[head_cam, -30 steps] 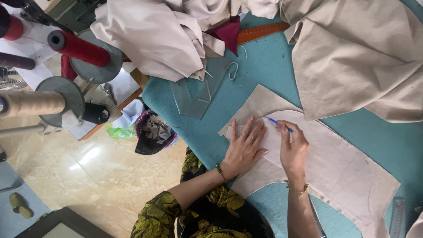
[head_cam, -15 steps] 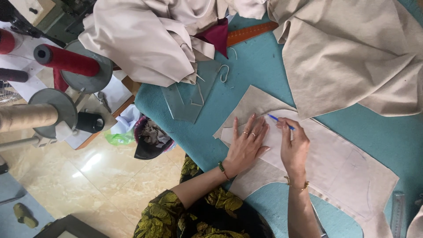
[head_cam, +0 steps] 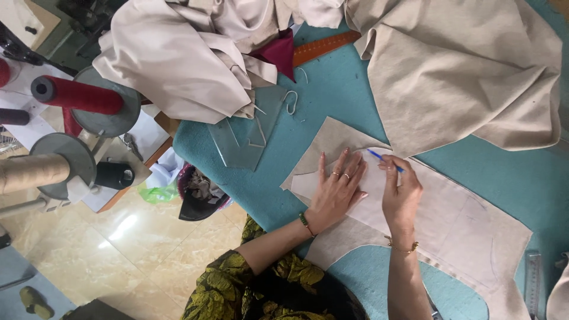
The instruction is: The person cuts a piece of light-colored fabric using shears, following a paper pattern. They then use a blue pen and a ruler to trace and mark lines on the fabric, adjusting the pattern and ruler as needed.
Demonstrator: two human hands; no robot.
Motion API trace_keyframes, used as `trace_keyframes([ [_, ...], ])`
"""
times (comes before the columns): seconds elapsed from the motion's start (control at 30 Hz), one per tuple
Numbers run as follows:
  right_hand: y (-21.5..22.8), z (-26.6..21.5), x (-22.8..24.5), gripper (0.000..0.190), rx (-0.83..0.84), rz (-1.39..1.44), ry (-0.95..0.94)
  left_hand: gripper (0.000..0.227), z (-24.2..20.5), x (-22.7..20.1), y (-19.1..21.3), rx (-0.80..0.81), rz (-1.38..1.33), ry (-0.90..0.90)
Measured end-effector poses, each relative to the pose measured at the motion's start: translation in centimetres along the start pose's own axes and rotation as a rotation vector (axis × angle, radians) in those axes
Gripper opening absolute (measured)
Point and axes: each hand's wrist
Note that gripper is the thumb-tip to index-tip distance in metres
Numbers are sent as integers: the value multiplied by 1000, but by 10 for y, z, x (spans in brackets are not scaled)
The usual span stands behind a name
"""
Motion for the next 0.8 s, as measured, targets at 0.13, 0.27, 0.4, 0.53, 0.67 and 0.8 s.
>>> trace_keyframes([
  [0.13,19,10,2,17,-87,-113,54,65,3,0,-2,10,9,-1],
  [0.27,30,15,-25,23,-161,-244,65,68,9,-4,-7,-8,-32,-8],
  [0.4,25,44,-69,22,-96,-429,183,67,15,-9,-8,-4,-72,-41],
  [0.53,14,65,-114,39,166,-676,-88,70,19,-13,-12,10,-85,-53],
  [0.67,2,83,-155,20,281,-863,-77,70,19,-14,-13,-1,-108,-49],
  [0.8,36,118,-113,18,-92,-79,-330,70,18,-15,-16,-7,-75,-69],
])
Point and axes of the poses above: each hand's wrist, its own z-axis towards the middle knuckle, its own y-axis out of the back of the hand, x = y × z, and after that the axes turned 4 degrees about -z, right-handed
